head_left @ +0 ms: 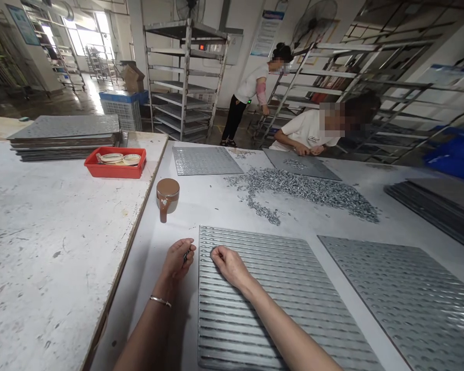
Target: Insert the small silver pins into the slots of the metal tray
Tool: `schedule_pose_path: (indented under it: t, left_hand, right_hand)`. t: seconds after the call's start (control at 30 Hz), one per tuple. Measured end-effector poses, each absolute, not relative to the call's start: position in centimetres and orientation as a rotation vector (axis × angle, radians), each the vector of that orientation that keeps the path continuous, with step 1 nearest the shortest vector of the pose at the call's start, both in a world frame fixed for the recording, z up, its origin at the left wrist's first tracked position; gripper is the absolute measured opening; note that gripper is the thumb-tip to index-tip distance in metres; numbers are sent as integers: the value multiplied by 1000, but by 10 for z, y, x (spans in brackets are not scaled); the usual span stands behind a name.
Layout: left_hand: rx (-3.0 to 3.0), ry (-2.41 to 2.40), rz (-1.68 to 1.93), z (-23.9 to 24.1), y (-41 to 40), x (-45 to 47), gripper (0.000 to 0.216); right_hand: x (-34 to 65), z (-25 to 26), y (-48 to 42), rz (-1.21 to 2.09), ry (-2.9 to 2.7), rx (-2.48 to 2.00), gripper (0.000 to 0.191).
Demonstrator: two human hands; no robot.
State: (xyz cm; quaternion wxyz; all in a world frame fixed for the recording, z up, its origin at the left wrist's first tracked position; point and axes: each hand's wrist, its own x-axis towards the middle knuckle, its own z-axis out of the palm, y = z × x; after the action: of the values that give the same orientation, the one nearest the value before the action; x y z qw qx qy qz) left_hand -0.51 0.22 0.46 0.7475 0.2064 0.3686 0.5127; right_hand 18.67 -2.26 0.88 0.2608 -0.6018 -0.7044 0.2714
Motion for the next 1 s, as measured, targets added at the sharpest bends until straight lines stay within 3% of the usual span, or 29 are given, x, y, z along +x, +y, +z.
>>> schedule_pose_path:
  t: [0.23, 0.47, 0.73, 1.0]
  left_hand:
    - [606, 825, 1049, 8, -4, -1, 53]
    - [694, 703, 966, 17, -12, 5, 45]
    - [749, 749, 946, 18, -16, 8, 36]
    - [612, 813, 1081, 18, -5, -1, 46]
  right_hand:
    - [181, 11, -23, 675, -1761, -1770, 5]
    - [171, 32, -44, 842, -1637, -1393, 26]
    - [171, 23, -39, 1115, -1429, -1439, 33]
    - [184, 13, -36, 862, -1710, -1769, 23]
